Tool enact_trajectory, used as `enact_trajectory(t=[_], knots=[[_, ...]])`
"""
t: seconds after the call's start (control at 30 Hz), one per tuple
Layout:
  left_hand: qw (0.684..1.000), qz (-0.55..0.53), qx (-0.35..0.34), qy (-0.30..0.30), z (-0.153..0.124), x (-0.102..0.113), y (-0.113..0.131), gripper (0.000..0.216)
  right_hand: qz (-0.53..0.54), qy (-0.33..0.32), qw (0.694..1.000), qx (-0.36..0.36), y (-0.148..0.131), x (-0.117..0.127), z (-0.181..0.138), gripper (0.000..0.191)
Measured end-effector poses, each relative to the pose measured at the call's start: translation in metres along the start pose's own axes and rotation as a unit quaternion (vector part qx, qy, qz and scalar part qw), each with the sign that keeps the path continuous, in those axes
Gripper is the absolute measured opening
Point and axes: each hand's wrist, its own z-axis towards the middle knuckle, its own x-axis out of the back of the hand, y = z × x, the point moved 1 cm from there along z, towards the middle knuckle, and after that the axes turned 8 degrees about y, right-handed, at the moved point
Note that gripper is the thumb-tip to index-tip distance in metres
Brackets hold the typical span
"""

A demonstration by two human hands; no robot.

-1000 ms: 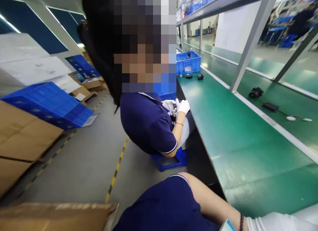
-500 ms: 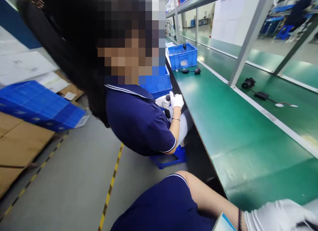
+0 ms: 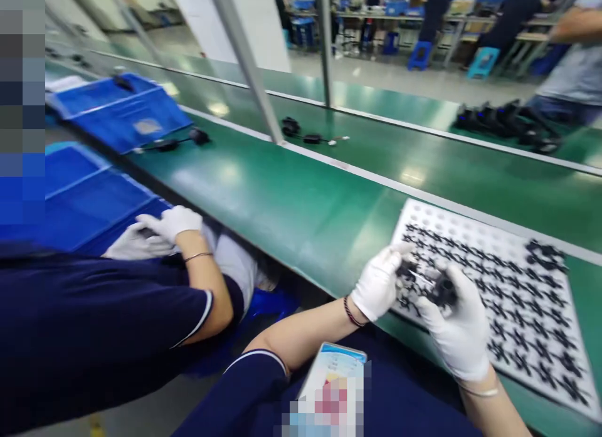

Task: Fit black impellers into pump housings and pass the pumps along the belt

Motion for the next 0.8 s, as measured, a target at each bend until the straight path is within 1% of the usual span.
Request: enact_trajectory(t=[0.07,0.1,0.13,0.2,0.3,0.37,0.43,0.5,0.57,0.63,0.7,0.73,0.8], knots=[[0.994,-0.056,0.088,0.024,0.002,-0.006,-0.006,0.028,-0.033,0.015,0.998,0.046,-0.003,0.006,0.002,0.074],[0.991,-0.067,0.115,0.029,0.001,-0.009,-0.008,0.028,-0.044,0.021,0.997,0.065,-0.006,0.009,0.003,0.074],[0.989,-0.071,0.127,0.027,0.000,-0.012,-0.008,0.029,-0.051,0.028,0.995,0.077,-0.009,0.012,0.004,0.074],[0.990,-0.066,0.122,0.015,-0.004,-0.017,-0.007,0.030,-0.057,0.040,0.994,0.086,-0.013,0.017,0.004,0.073],[0.997,-0.034,0.075,-0.005,-0.010,-0.020,-0.008,0.031,-0.061,0.049,0.992,0.100,-0.016,0.020,0.002,0.071],[1.000,0.005,0.019,-0.020,-0.012,-0.020,-0.011,0.032,-0.068,0.049,0.990,0.109,-0.017,0.022,0.001,0.071],[0.996,0.066,-0.055,-0.027,-0.014,-0.018,-0.012,0.035,-0.080,0.052,0.989,0.112,-0.016,0.022,0.001,0.070],[0.980,0.143,-0.136,-0.026,-0.015,-0.015,-0.013,0.037,-0.084,0.057,0.989,0.103,-0.014,0.022,-0.001,0.069],[0.955,0.205,-0.214,-0.022,-0.017,-0.013,-0.013,0.037,-0.070,0.064,0.993,0.076,-0.011,0.020,-0.004,0.068],[0.926,0.235,-0.293,-0.018,-0.019,-0.010,-0.014,0.032,-0.037,0.069,0.997,0.020,-0.007,0.018,-0.008,0.068],[0.894,0.250,-0.371,-0.024,-0.018,-0.007,-0.014,0.028,0.012,0.062,0.996,-0.062,-0.004,0.014,-0.012,0.065],[0.874,0.259,-0.409,-0.034,-0.018,-0.005,-0.014,0.028,0.041,0.056,0.992,-0.108,-0.004,0.013,-0.013,0.064],[0.833,0.281,-0.473,-0.065,-0.016,-0.001,-0.015,0.033,0.102,0.050,0.973,-0.198,-0.004,0.011,-0.013,0.062]])
